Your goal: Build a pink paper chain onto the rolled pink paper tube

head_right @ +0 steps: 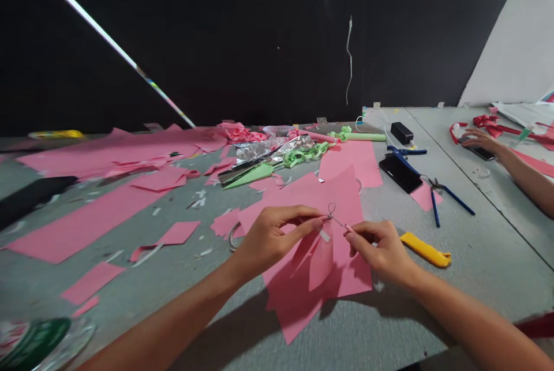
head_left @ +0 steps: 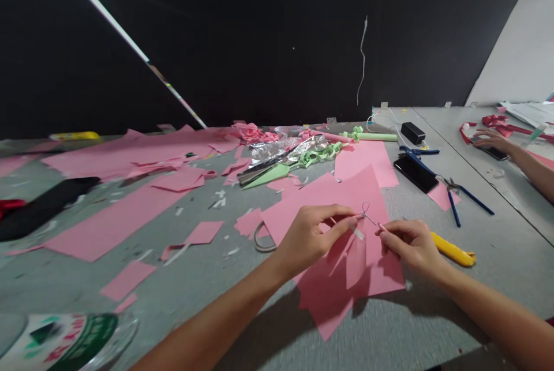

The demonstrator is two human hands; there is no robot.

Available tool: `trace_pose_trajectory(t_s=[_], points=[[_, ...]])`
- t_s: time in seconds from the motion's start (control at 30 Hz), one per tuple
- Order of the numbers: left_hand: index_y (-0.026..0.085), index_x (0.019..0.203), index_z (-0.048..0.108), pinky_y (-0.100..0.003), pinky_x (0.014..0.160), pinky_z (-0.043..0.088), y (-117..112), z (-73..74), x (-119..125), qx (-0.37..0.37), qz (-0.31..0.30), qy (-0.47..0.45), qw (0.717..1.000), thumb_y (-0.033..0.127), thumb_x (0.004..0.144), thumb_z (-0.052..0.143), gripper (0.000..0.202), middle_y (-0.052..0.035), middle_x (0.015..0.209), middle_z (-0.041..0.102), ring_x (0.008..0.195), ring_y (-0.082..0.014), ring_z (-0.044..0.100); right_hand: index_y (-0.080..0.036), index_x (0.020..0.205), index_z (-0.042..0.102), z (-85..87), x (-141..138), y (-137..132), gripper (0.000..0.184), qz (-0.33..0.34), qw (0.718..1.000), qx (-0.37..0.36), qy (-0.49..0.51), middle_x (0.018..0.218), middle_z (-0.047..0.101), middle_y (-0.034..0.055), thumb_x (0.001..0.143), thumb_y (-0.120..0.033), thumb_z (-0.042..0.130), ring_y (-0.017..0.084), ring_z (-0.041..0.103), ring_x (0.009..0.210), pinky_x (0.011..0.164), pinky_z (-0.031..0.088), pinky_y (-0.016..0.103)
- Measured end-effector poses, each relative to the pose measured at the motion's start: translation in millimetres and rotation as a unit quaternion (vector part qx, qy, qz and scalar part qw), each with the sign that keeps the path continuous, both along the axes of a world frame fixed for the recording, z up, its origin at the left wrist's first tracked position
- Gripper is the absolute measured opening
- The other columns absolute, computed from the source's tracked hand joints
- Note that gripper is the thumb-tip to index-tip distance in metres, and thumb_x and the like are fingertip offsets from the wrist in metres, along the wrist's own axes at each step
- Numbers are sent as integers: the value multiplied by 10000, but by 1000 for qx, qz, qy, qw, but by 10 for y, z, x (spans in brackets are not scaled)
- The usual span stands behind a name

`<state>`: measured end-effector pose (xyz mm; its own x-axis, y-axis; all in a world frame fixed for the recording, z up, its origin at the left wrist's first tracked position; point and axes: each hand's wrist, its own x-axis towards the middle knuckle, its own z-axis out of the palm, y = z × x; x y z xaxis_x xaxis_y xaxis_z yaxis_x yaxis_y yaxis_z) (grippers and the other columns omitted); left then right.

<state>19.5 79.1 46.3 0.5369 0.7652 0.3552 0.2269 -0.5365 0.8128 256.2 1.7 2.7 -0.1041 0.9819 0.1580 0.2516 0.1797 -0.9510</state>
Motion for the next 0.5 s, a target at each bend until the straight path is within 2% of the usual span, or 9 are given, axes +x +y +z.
trace_pose_trajectory(t_s=[0.5], points=[[207, 1038, 854, -276, 744, 612, -46, -52, 27, 22, -1, 7, 1000, 266, 1004, 712, 158, -40, 1005, 879, 866, -184, 818, -178, 762, 754, -20, 11, 0, 374, 17, 1000, -7, -17, 629, 693, 18, 1030, -412, 639, 126, 503, 549, 542, 346, 274]])
